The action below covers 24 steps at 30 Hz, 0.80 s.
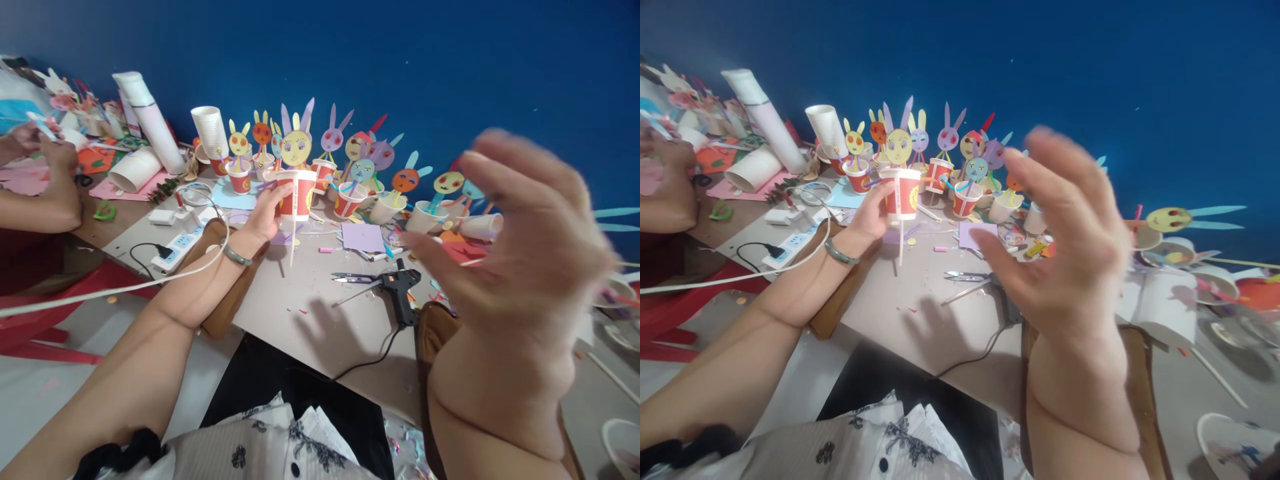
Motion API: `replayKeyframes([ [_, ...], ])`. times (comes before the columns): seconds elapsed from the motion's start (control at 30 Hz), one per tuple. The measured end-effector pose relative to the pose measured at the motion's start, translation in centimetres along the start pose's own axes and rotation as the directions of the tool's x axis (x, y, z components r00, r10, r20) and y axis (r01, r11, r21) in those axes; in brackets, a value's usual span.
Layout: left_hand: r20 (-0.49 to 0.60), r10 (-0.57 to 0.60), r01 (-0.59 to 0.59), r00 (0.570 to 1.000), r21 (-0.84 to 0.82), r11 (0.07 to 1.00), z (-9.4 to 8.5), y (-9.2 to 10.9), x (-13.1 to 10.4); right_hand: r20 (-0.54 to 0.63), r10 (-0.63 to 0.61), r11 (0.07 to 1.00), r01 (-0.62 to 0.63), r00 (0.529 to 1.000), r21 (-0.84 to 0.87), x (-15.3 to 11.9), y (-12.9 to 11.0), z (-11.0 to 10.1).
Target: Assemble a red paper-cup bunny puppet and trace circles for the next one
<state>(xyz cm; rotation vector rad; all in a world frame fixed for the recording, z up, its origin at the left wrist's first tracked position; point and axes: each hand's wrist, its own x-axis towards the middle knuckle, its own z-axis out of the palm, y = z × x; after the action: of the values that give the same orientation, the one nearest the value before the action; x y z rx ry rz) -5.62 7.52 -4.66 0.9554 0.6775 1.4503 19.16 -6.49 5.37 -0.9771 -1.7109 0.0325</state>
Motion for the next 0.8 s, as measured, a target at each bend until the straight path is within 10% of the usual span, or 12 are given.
replayKeyframes([
  [0.1, -0.001, 0.001, -0.001, 1.000, -0.007, 1.000, -0.2, 0.0, 0.1, 0.065, -0.102, 0.995, 0.101, 0.993, 0.029, 0.4, 0.3, 0.7],
  [0.4, 0.187, -0.008, 0.001, 0.982, 0.039, 0.999, 0.4, 0.5, -0.9, -0.364, 0.044, 0.995, -0.010, 0.930, 0.097, 1.2, 2.5, 3.4],
  [0.6, 0.226, 0.007, -0.027, 0.974, 0.087, 0.996, 0.5, 0.4, -1.2, -0.074, -0.055, 0.987, 0.044, 0.996, -0.152, 1.5, 5.0, 3.4],
  [0.8, 0.297, 0.018, -0.051, 0.955, 0.101, 0.994, 0.7, 0.3, -1.5, -0.033, 0.009, 0.970, -0.017, 0.999, -0.244, 1.3, 6.4, 4.0],
])
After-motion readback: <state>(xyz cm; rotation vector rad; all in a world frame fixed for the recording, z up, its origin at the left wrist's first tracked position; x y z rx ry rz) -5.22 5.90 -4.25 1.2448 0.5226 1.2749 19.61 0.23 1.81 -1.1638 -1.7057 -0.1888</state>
